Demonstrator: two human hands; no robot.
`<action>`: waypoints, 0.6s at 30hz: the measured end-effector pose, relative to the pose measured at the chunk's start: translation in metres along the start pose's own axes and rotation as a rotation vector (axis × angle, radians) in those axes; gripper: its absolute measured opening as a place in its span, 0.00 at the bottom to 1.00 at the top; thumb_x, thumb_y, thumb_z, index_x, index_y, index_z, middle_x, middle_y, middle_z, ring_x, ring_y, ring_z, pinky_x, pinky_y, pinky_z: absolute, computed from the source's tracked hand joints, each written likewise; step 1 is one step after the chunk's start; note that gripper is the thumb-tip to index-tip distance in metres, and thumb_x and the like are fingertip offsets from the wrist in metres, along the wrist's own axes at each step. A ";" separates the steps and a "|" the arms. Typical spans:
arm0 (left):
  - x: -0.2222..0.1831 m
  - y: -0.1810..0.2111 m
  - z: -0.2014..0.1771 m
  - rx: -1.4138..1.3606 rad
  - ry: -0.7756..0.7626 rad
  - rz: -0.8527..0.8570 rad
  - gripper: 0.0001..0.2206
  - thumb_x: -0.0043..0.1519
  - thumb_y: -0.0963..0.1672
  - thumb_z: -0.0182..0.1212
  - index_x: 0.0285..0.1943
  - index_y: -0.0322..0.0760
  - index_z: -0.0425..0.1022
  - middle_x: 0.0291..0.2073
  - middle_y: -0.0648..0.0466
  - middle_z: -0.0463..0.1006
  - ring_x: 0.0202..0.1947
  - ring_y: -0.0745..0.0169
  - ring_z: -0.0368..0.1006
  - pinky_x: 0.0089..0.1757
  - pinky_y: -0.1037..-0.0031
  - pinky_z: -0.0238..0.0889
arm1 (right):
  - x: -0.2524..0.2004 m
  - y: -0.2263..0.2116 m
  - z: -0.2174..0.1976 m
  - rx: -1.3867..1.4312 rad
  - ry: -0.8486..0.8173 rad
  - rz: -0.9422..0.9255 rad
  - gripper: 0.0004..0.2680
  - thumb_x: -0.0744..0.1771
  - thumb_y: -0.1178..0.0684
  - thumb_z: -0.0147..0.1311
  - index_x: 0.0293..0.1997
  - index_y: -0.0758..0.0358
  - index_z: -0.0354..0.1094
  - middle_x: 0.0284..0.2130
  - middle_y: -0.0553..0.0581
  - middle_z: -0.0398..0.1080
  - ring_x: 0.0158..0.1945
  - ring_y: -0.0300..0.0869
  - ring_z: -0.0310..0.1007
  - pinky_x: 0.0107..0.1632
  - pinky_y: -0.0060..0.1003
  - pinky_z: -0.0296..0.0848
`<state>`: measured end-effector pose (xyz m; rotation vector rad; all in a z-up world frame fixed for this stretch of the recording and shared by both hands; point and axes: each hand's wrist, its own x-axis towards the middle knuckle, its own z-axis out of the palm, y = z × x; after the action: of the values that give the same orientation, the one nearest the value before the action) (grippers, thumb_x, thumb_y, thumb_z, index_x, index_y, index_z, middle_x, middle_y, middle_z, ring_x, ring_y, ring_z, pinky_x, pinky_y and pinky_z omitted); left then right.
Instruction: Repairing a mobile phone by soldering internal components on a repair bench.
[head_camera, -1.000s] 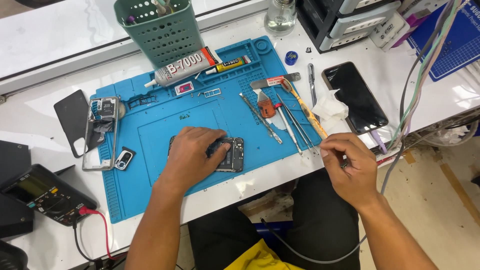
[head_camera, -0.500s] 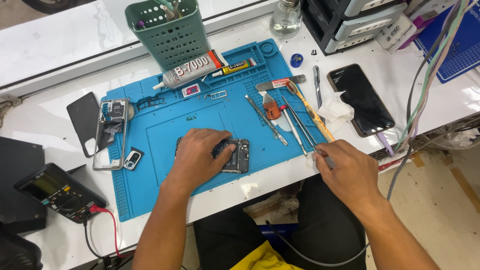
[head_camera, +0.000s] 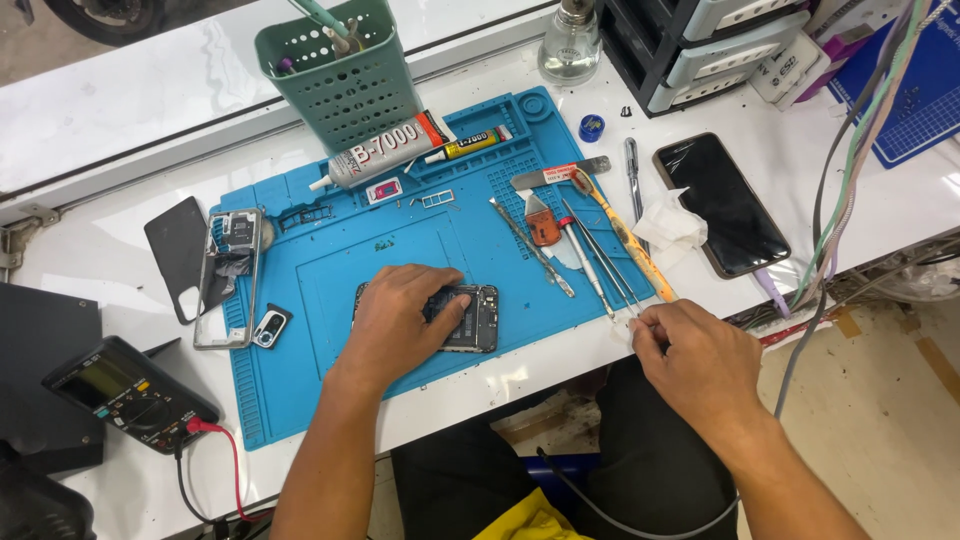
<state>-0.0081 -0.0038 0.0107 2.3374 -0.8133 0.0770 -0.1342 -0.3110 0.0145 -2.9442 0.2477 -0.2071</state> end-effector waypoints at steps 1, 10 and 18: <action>0.000 -0.001 0.001 -0.003 0.008 -0.004 0.12 0.62 0.45 0.69 0.52 0.38 0.84 0.38 0.48 0.87 0.48 0.48 0.83 0.54 0.56 0.70 | 0.000 0.000 0.000 0.005 -0.006 0.009 0.05 0.67 0.50 0.61 0.40 0.55 0.79 0.23 0.51 0.77 0.27 0.40 0.81 0.27 0.30 0.77; 0.001 -0.003 0.003 -0.002 0.002 -0.004 0.11 0.62 0.45 0.69 0.51 0.38 0.84 0.38 0.50 0.87 0.48 0.50 0.82 0.54 0.56 0.70 | -0.013 0.016 0.014 0.060 0.136 -0.027 0.03 0.66 0.50 0.62 0.36 0.52 0.77 0.21 0.47 0.74 0.26 0.40 0.79 0.26 0.31 0.74; 0.001 0.000 0.002 -0.005 0.014 -0.004 0.10 0.64 0.44 0.68 0.51 0.38 0.84 0.38 0.50 0.87 0.48 0.50 0.82 0.54 0.57 0.70 | -0.011 0.021 0.018 0.150 0.211 -0.059 0.03 0.65 0.53 0.64 0.39 0.55 0.78 0.21 0.49 0.73 0.27 0.42 0.78 0.27 0.32 0.73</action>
<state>-0.0074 -0.0056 0.0096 2.3314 -0.8012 0.0888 -0.1457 -0.3264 -0.0081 -2.7830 0.1651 -0.5218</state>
